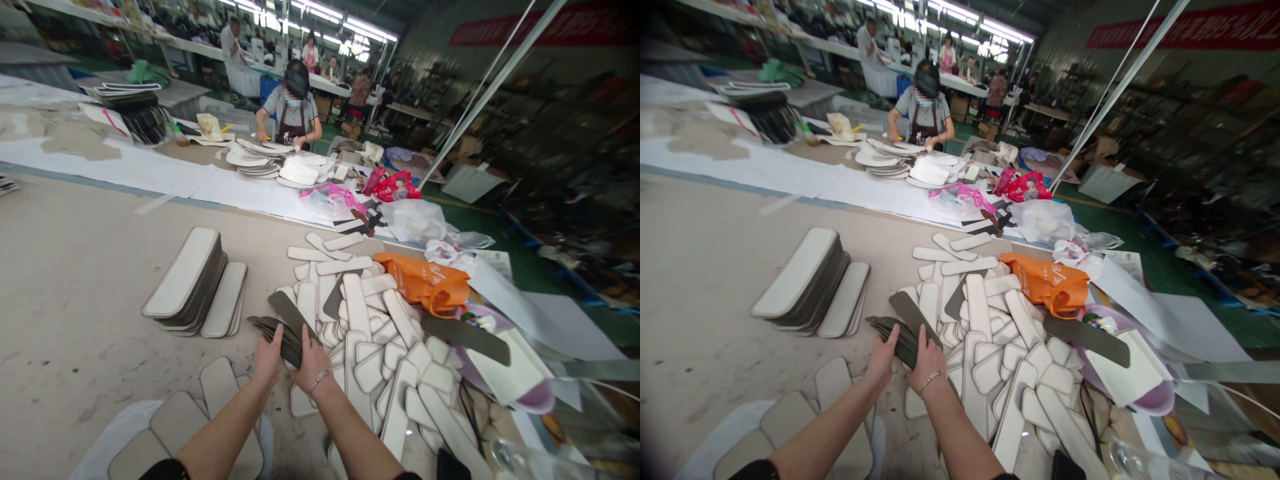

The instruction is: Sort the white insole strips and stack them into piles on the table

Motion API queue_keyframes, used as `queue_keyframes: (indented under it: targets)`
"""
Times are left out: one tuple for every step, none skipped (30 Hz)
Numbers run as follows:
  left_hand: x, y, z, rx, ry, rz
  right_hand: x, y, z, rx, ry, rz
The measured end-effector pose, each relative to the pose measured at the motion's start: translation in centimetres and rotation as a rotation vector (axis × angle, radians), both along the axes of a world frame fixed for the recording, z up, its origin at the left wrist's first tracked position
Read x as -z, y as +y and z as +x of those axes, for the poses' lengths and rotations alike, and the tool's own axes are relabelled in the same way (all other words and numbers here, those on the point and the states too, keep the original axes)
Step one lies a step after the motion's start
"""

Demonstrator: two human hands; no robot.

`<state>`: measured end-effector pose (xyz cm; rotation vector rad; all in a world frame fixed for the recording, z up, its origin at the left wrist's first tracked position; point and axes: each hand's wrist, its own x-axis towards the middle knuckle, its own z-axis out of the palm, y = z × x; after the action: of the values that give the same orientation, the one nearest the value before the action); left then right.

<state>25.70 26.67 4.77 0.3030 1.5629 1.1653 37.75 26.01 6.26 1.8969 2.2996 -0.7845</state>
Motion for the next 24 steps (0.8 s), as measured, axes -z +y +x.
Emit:
queue_keyframes:
  targets:
    - [-0.1, -0.2, -0.1, -0.012, -0.013, 0.0, 0.1, 0.1, 0.1, 0.012, -0.011, -0.007]
    - [-0.2, -0.4, -0.2, -0.024, -0.028, -0.002, 0.1, 0.3, 0.2, 0.021, -0.023, -0.007]
    - [-0.2, -0.6, -0.1, -0.033, -0.042, -0.004, 0.1, 0.5, 0.4, 0.026, -0.035, 0.004]
    - [-0.2, -0.9, 0.0, -0.043, -0.056, -0.005, 0.1, 0.7, 0.5, 0.024, -0.047, 0.024]
    - [-0.2, -1.2, 0.1, -0.055, -0.068, -0.002, -0.1, 1.0, 0.5, 0.016, -0.059, 0.052]
    - [-0.2, -1.5, 0.3, -0.066, -0.08, 0.001, -0.2, 1.3, 0.5, 0.003, -0.069, 0.078]
    - [-0.2, -1.8, 0.4, -0.076, -0.091, 0.004, -0.2, 1.6, 0.4, -0.009, -0.078, 0.093]
    - [-0.1, -2.0, 0.6, -0.084, -0.1, 0.006, -0.3, 1.9, 0.2, -0.019, -0.086, 0.092]
    - [0.0, -2.2, 0.7, -0.093, -0.105, 0.007, -0.3, 2.2, 0.0, -0.026, -0.095, 0.077]
    - [0.0, -2.4, 0.7, -0.102, -0.107, 0.006, -0.3, 2.5, -0.2, -0.032, -0.102, 0.054]
    - [0.1, -2.6, 0.7, -0.112, -0.101, 0.006, -0.3, 2.8, -0.4, -0.036, -0.108, 0.034]
    - [0.2, -2.9, 0.6, -0.118, -0.088, 0.006, -0.3, 3.1, -0.4, -0.035, -0.113, 0.023]
    - [0.3, -3.1, 0.4, -0.119, -0.071, 0.009, -0.5, 3.2, -0.3, -0.028, -0.115, 0.023]
    - [0.4, -3.4, 0.2, -0.113, -0.054, 0.017, -0.8, 3.4, -0.1, -0.012, -0.108, 0.029]
    - [0.5, -3.6, -0.1, -0.101, -0.039, 0.033, -1.2, 3.4, 0.2, 0.015, -0.087, 0.037]
    - [0.5, -3.9, -0.3, -0.078, -0.036, 0.055, -1.9, 3.3, 0.5, 0.05, -0.047, 0.044]
    - [0.5, -4.0, -0.4, -0.049, -0.048, 0.089, -2.7, 3.2, 0.7, 0.085, 0.019, 0.053]
    - [0.3, -4.1, -0.5, -0.014, -0.075, 0.141, -3.6, 3.1, 0.9, 0.118, 0.111, 0.062]
    - [-0.1, -4.0, -0.6, 0.028, -0.106, 0.212, -4.6, 2.8, 1.0, 0.141, 0.227, 0.071]
    - [-0.7, -3.9, -0.6, 0.076, -0.129, 0.289, -5.6, 2.6, 0.9, 0.158, 0.361, 0.084]
    - [-1.6, -3.5, -0.7, 0.132, -0.134, 0.358, -6.6, 2.4, 0.7, 0.163, 0.499, 0.103]
    - [-2.7, -3.2, -0.7, 0.189, -0.113, 0.407, -7.5, 2.1, 0.4, 0.157, 0.631, 0.122]
    - [-4.1, -2.7, -0.8, 0.236, -0.068, 0.432, -8.3, 1.9, 0.0, 0.147, 0.742, 0.144]
    - [-5.6, -2.4, -0.9, 0.276, -0.008, 0.429, -8.9, 1.6, -0.3, 0.134, 0.829, 0.166]
